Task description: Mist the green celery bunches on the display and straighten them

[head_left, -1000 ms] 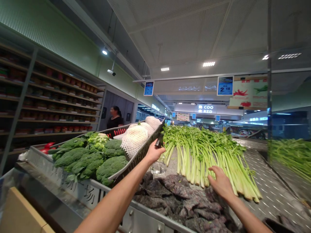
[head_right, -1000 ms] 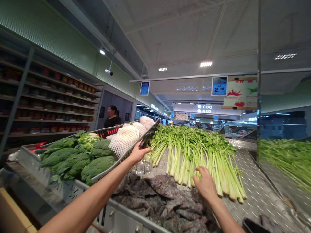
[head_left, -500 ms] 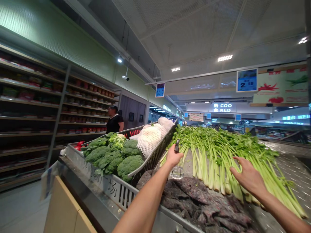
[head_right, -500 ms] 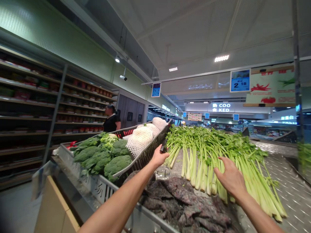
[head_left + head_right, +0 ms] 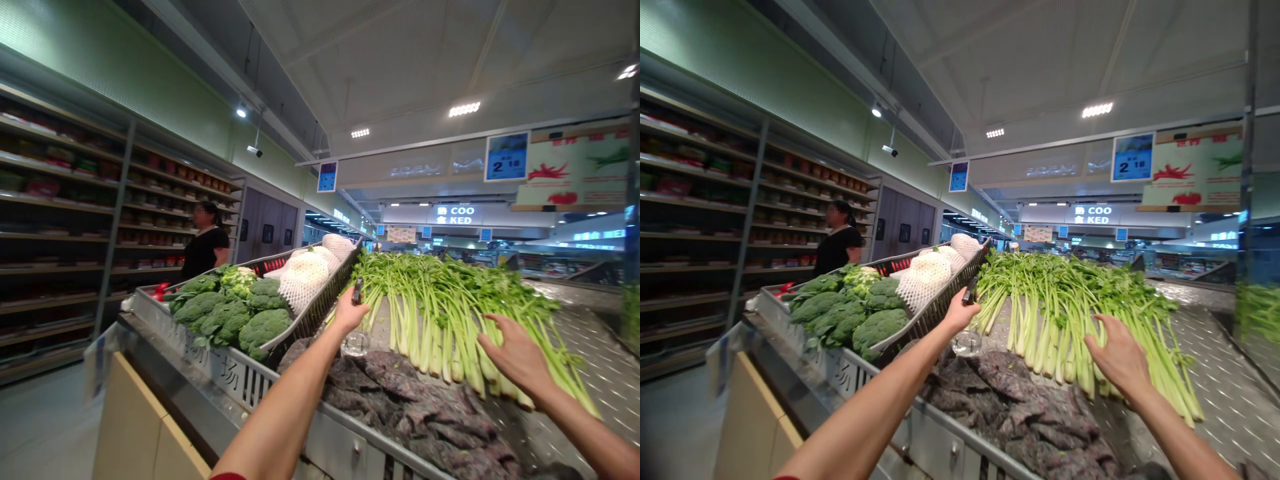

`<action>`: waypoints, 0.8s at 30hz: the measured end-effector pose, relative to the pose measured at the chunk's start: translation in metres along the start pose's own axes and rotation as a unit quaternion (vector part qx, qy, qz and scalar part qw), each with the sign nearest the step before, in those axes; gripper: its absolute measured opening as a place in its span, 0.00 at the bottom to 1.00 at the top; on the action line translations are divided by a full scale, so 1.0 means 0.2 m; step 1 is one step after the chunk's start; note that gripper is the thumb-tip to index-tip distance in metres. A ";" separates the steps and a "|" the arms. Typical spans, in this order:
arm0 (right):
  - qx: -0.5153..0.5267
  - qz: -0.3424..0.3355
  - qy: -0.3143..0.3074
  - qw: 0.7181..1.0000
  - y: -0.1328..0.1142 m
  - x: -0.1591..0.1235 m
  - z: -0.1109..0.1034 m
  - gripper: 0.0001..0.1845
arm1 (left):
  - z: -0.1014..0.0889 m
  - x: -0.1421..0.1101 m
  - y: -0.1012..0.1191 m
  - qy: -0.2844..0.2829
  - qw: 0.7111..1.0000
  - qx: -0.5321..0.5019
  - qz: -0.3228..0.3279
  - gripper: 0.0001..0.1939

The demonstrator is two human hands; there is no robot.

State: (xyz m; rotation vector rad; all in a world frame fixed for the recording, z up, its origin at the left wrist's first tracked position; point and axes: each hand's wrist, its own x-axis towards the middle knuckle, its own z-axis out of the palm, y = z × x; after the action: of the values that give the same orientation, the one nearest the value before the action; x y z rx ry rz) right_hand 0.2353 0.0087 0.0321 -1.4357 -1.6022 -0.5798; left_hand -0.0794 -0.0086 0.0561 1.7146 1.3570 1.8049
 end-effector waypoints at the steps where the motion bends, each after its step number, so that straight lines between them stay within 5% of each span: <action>1: -0.004 0.003 0.000 1.000 -0.01 0.00 -0.01 0.23 | 0.00 0.00 0.00 -0.001 1.000 0.000 0.002 0.11; 8: -0.022 0.017 -0.003 1.000 0.01 -0.05 -0.02 0.23 | -0.03 -0.02 0.00 -0.014 1.000 0.014 0.010 0.12; 16: -0.031 0.017 -0.010 0.999 0.05 -0.07 0.04 0.23 | -0.06 0.00 0.18 0.015 0.996 -0.009 0.091 0.13; 24: -0.011 0.000 -0.024 1.000 0.04 -0.11 0.09 0.23 | 0.00 -0.02 0.13 0.012 0.998 -0.042 0.039 0.13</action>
State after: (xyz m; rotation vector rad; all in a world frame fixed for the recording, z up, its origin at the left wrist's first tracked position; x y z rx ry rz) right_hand 0.2360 0.0140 0.0032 -1.4758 -1.6388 -0.5694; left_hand -0.0695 -0.0254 0.0739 1.7299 1.2213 1.9030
